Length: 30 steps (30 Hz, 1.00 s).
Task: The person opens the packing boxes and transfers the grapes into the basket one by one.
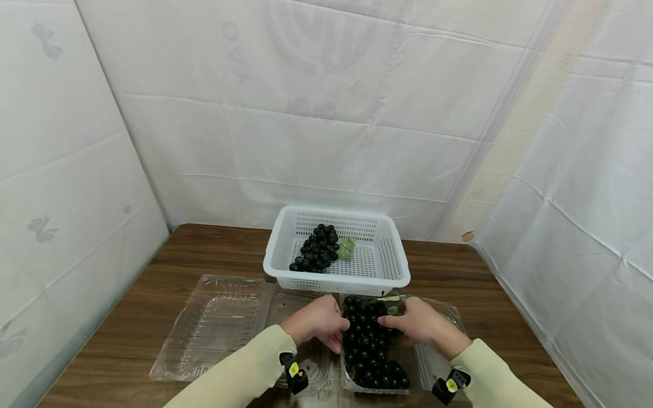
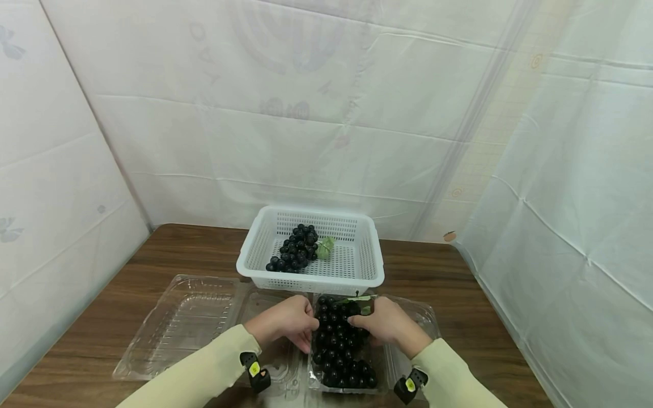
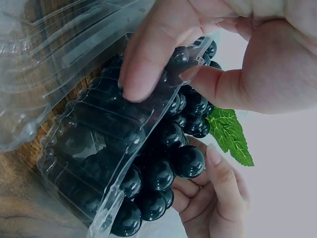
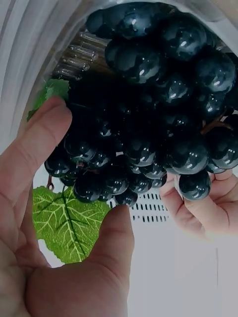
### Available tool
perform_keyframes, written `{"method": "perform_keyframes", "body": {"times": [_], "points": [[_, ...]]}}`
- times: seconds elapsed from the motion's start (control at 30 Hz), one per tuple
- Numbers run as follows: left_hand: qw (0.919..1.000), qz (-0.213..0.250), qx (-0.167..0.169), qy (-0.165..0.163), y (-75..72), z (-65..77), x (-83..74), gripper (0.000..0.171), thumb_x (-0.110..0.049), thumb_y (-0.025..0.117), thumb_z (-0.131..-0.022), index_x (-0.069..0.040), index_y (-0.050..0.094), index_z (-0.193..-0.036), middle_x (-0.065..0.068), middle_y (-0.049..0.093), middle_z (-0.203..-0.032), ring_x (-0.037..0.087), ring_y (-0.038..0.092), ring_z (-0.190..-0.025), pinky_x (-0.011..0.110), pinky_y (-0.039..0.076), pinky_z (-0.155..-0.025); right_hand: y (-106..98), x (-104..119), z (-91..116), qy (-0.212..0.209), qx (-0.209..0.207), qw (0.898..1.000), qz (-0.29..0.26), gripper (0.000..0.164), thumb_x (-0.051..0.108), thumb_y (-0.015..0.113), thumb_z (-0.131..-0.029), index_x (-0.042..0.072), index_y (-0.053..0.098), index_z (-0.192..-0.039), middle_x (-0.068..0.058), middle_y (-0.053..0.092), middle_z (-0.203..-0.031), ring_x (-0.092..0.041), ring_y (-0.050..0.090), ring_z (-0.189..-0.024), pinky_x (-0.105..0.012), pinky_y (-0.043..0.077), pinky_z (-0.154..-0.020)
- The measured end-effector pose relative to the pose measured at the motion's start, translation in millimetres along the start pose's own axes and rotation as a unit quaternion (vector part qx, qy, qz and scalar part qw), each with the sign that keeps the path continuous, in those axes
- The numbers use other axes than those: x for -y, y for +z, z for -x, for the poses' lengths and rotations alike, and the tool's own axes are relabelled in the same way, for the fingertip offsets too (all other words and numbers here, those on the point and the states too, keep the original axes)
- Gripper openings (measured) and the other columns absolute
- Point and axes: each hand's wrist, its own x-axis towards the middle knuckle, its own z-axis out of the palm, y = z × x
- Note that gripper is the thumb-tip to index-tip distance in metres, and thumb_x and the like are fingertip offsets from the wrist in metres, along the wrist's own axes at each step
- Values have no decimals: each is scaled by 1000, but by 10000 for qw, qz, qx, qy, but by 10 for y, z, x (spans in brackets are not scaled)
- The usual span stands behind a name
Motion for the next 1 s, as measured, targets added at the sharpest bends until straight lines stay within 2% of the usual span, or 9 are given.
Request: {"method": "perform_keyframes", "body": {"times": [0.07,0.17,0.23,0.43,0.57,0.67,0.77,0.83,1.0], "points": [[10000,8,2,-7,5,0,7,47,-6,65,-96,-15,42,-57,23,70,-77,30,74,-60,39,64,-61,13,9,-12,79,16,9998,-163,55,39,76,-91,-7,60,-116,-15,62,-81,-25,71,-69,-39,61,-64],[9999,96,11,-28,9,1,17,45,-6,65,-96,-15,42,-58,23,70,-78,29,74,-59,39,64,-60,42,14,-20,111,109,9985,-530,41,36,77,-92,0,59,-99,-8,54,-73,-23,69,-70,-40,63,-68],[9999,150,23,-33,8,-1,24,46,-6,65,-96,-15,41,-58,23,70,-78,30,74,-60,39,64,-60,71,13,-21,90,190,9967,-786,38,35,77,-92,8,51,-85,-3,48,-69,-19,64,-69,-40,63,-69],[9999,149,70,-10,10,-7,30,48,-6,64,-97,-17,38,-58,24,71,-77,31,74,-60,39,64,-60,155,-11,-37,-52,424,9922,-1172,38,36,79,-90,14,49,-80,2,46,-69,-15,64,-69,-39,63,-68],[9999,109,95,-18,3,-7,21,46,-6,63,-97,-16,38,-59,24,70,-76,27,73,-57,39,64,-60,232,-22,-69,-1,635,9895,-1299,35,35,80,-88,10,56,-88,1,53,-71,-15,66,-64,-38,63,-66],[9999,106,89,-13,6,-9,19,47,-6,63,-97,-17,36,-61,24,69,-75,26,72,-56,39,64,-59,289,-13,-75,10,795,9827,-1670,42,31,80,-88,0,61,-109,-11,64,-100,-18,71,-79,-41,63,-73],[9999,74,72,-6,21,-11,15,48,-5,63,-97,-18,35,-61,24,70,-75,26,72,-56,39,64,-59,319,-7,-74,69,966,9716,-2159,51,27,78,-89,-5,58,-124,-20,60,-126,-25,72,-98,-47,63,-83],[10000,34,64,-1,28,-12,14,47,-4,62,-97,-18,35,-61,23,70,-74,27,73,-57,39,64,-60,331,-4,-77,108,1039,9666,-2339,53,27,77,-90,-6,57,-126,-21,59,-129,-27,71,-102,-48,62,-85],[10000,-24,43,1,28,-5,9,44,-3,62,-96,-16,37,-61,22,70,-73,27,73,-57,39,64,-60,365,0,-97,38,1126,9604,-2550,57,30,76,-91,-8,56,-127,-18,64,-123,-26,71,-102,-49,62,-85]]}}
